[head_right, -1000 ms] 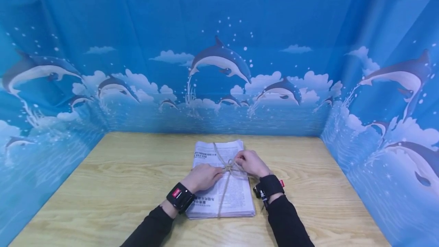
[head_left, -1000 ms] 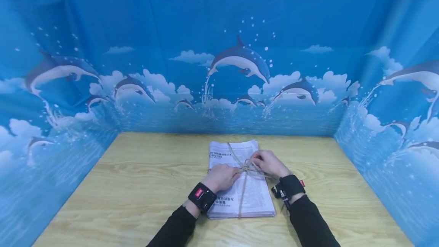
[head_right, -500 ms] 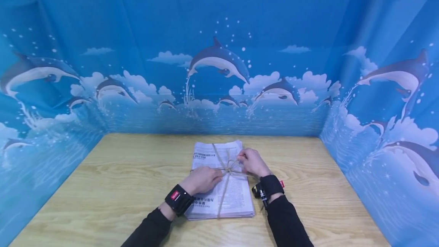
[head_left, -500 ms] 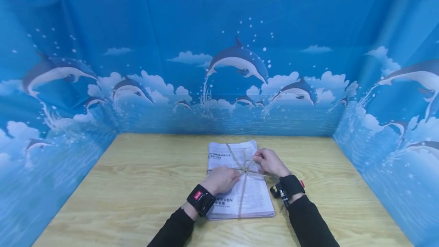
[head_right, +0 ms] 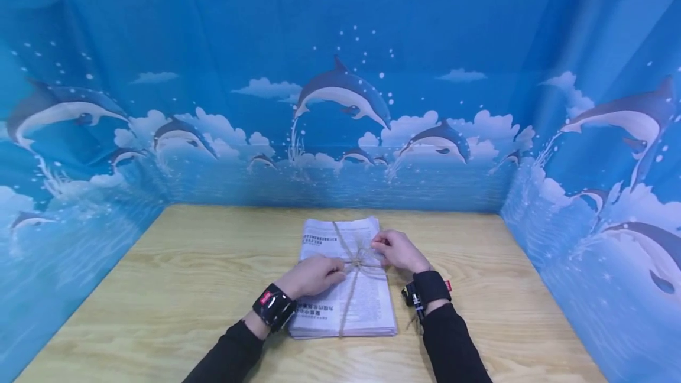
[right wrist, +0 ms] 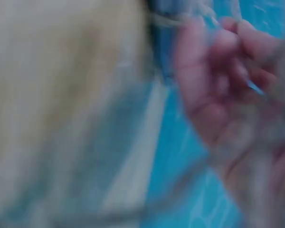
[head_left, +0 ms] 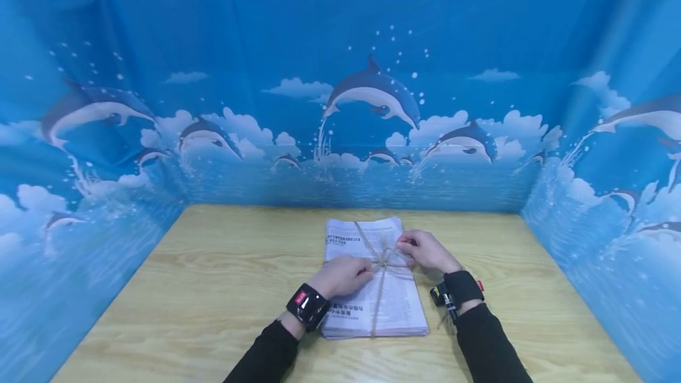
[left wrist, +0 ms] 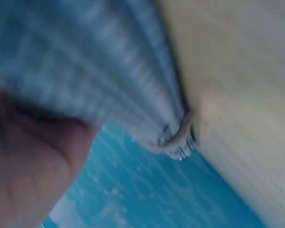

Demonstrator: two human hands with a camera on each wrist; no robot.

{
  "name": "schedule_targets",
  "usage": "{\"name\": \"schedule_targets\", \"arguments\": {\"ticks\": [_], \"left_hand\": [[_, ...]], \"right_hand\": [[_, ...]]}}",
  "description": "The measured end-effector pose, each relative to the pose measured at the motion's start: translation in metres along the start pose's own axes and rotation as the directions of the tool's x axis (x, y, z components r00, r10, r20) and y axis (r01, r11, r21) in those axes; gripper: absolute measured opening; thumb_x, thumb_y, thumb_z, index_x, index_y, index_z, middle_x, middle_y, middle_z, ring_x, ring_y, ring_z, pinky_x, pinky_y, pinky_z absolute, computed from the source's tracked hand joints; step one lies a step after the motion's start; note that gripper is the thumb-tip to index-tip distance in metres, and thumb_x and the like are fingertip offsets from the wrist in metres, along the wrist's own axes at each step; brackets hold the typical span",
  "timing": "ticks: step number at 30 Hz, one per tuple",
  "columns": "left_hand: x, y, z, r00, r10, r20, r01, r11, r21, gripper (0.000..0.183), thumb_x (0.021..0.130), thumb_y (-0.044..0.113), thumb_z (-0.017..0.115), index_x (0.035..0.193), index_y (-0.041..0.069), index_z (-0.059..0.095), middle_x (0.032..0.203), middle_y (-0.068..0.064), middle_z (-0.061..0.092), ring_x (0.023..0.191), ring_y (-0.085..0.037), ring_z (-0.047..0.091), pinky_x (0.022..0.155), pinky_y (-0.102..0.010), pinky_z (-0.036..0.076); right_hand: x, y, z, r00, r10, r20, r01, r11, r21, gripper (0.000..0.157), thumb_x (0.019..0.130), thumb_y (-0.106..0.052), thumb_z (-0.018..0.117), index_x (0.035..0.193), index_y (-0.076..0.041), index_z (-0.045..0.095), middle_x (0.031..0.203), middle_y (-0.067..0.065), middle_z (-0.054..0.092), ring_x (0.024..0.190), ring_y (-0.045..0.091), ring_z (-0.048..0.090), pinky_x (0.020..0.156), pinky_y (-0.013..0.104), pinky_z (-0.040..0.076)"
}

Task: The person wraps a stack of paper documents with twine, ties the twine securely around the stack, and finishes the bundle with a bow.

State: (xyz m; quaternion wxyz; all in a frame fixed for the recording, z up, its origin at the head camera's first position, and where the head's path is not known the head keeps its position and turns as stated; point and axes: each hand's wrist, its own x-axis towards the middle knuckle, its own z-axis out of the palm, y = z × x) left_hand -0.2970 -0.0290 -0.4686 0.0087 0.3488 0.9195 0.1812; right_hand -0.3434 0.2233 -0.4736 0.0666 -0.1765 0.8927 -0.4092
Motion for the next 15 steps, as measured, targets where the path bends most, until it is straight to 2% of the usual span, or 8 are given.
{"name": "schedule_targets", "arguments": {"ticks": [3, 5, 9, 11, 15], "left_hand": [[-0.001, -0.01, -0.014, 0.998, -0.048, 0.034, 0.054, 0.977, -0.208, 0.008, 0.096, 0.024, 0.062, 0.093, 0.016, 0.063, 0.063, 0.009, 0.047, 0.054, -0.006, 0.044, 0.05, -0.022, 0.037], [-0.003, -0.02, -0.023, 0.996, -0.082, 0.038, 0.089, 0.954, -0.288, 0.01, 0.096, 0.023, 0.062, 0.101, 0.014, 0.064, 0.064, 0.007, 0.048, 0.053, -0.007, 0.045, 0.05, -0.023, 0.039], [-0.009, -0.042, -0.038, 0.986, -0.165, -0.003, 0.152, 0.916, -0.371, 0.016, 0.098, 0.023, 0.059, 0.107, 0.011, 0.065, 0.072, 0.001, 0.056, 0.06, -0.012, 0.051, 0.056, -0.028, 0.044], [-0.013, -0.052, -0.043, 0.977, -0.212, -0.016, 0.186, 0.891, -0.413, 0.018, 0.098, 0.025, 0.058, 0.106, 0.01, 0.066, 0.076, -0.003, 0.059, 0.065, -0.015, 0.053, 0.059, -0.031, 0.045], [-0.017, -0.07, -0.045, 0.955, -0.296, 0.007, 0.258, 0.821, -0.509, 0.027, 0.1, 0.033, 0.054, 0.108, 0.01, 0.067, 0.086, -0.006, 0.062, 0.072, -0.021, 0.056, 0.064, -0.033, 0.046]], "right_hand": [[-0.004, -0.001, -0.01, 0.996, -0.005, 0.093, 0.001, 0.999, 0.047, 0.019, 0.101, -0.015, 0.054, 0.106, -0.001, 0.065, 0.081, 0.011, 0.059, 0.07, 0.021, 0.062, 0.064, 0.034, 0.056], [-0.009, 0.0, -0.018, 0.99, -0.008, 0.143, -0.001, 0.998, 0.062, 0.023, 0.102, -0.016, 0.052, 0.111, 0.002, 0.063, 0.087, 0.016, 0.061, 0.075, 0.024, 0.063, 0.066, 0.037, 0.057], [-0.022, 0.003, -0.036, 0.985, -0.009, 0.169, 0.01, 1.0, -0.005, 0.025, 0.102, -0.016, 0.052, 0.114, 0.003, 0.063, 0.093, 0.02, 0.064, 0.078, 0.027, 0.063, 0.067, 0.035, 0.053], [-0.03, 0.005, -0.045, 0.983, -0.023, 0.183, 0.035, 0.998, -0.061, 0.026, 0.1, -0.018, 0.056, 0.113, 0.003, 0.064, 0.095, 0.017, 0.066, 0.082, 0.023, 0.063, 0.069, 0.03, 0.051], [-0.045, 0.002, -0.052, 0.953, -0.03, 0.303, 0.05, 0.997, -0.058, 0.029, 0.093, -0.018, 0.066, 0.111, 0.004, 0.064, 0.096, 0.01, 0.066, 0.085, 0.016, 0.06, 0.07, 0.025, 0.048]]}}
